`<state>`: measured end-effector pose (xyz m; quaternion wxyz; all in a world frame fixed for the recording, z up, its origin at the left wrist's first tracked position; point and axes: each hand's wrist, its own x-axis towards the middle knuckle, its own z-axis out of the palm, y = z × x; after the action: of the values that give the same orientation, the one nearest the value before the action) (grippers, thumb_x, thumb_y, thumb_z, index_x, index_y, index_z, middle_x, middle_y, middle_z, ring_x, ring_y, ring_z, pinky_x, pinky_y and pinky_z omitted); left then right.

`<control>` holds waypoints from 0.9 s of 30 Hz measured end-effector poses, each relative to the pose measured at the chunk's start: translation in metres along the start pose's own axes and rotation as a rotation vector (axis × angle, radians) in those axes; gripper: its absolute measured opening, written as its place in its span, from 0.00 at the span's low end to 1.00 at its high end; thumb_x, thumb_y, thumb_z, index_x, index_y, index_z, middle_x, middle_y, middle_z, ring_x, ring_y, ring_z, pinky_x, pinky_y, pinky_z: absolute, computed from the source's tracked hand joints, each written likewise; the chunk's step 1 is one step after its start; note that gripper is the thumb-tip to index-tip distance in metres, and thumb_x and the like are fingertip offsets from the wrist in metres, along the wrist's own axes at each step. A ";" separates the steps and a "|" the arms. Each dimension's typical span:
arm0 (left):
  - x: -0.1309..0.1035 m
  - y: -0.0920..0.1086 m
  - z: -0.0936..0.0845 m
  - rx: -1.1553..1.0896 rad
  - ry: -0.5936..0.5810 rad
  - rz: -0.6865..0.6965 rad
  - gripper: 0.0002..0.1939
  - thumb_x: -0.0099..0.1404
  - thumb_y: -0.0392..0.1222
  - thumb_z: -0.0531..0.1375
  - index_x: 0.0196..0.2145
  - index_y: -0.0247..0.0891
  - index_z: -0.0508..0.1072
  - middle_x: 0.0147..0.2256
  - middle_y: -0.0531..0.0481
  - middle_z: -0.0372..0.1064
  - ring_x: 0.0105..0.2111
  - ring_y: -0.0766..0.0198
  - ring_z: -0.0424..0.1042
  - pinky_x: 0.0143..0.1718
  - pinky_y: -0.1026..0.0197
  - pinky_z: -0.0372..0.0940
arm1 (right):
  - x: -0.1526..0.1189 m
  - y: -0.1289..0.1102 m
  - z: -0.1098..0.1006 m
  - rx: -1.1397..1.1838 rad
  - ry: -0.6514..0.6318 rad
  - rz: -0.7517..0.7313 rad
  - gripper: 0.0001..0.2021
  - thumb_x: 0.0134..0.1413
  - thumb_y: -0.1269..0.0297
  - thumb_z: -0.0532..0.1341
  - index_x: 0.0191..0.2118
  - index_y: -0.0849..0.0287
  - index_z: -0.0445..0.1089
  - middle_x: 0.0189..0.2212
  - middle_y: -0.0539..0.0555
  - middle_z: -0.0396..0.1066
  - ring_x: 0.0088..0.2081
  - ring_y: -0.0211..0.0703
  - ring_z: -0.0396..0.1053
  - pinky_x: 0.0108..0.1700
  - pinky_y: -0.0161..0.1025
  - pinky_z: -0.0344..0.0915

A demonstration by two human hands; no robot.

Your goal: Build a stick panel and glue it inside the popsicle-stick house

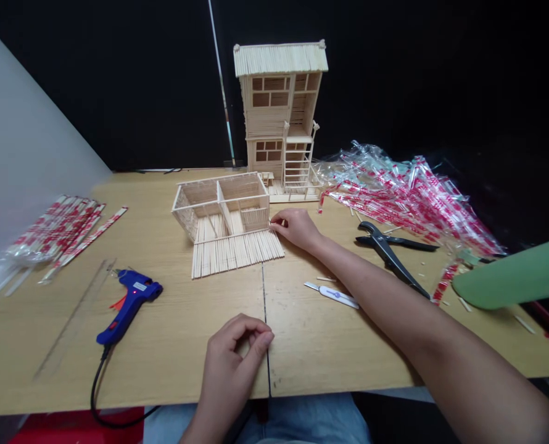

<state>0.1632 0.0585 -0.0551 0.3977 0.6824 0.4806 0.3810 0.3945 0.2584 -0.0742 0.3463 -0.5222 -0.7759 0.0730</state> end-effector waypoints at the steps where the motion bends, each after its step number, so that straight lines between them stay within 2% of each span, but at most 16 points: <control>1: 0.000 0.000 0.000 -0.001 0.000 0.001 0.08 0.65 0.41 0.60 0.29 0.39 0.75 0.27 0.51 0.74 0.29 0.65 0.72 0.31 0.64 0.65 | 0.001 0.000 0.001 0.027 0.005 0.025 0.02 0.54 0.68 0.68 0.34 0.59 0.79 0.32 0.53 0.80 0.31 0.40 0.73 0.39 0.36 0.64; 9: 0.001 -0.001 -0.001 0.004 -0.014 -0.011 0.08 0.66 0.42 0.60 0.29 0.39 0.75 0.27 0.51 0.74 0.29 0.64 0.72 0.32 0.64 0.65 | 0.004 0.000 0.007 0.134 0.040 0.123 0.03 0.52 0.66 0.69 0.32 0.60 0.81 0.29 0.53 0.80 0.29 0.39 0.72 0.36 0.35 0.64; 18: 0.000 0.000 -0.001 0.001 -0.013 -0.021 0.08 0.65 0.41 0.60 0.29 0.38 0.75 0.27 0.51 0.74 0.29 0.64 0.72 0.32 0.64 0.64 | 0.002 0.000 0.006 0.167 0.004 0.174 0.02 0.51 0.68 0.69 0.32 0.59 0.81 0.29 0.53 0.80 0.30 0.39 0.73 0.37 0.35 0.65; 27: -0.002 -0.001 0.000 -0.013 -0.011 -0.019 0.09 0.66 0.42 0.60 0.30 0.38 0.75 0.28 0.51 0.74 0.30 0.64 0.72 0.33 0.63 0.64 | 0.002 -0.004 0.003 0.131 -0.028 0.129 0.02 0.52 0.70 0.69 0.32 0.59 0.81 0.30 0.53 0.81 0.32 0.41 0.74 0.38 0.35 0.65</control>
<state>0.1621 0.0568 -0.0567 0.4085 0.6773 0.4825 0.3764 0.3894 0.2595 -0.0736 0.3632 -0.5462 -0.7392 0.1531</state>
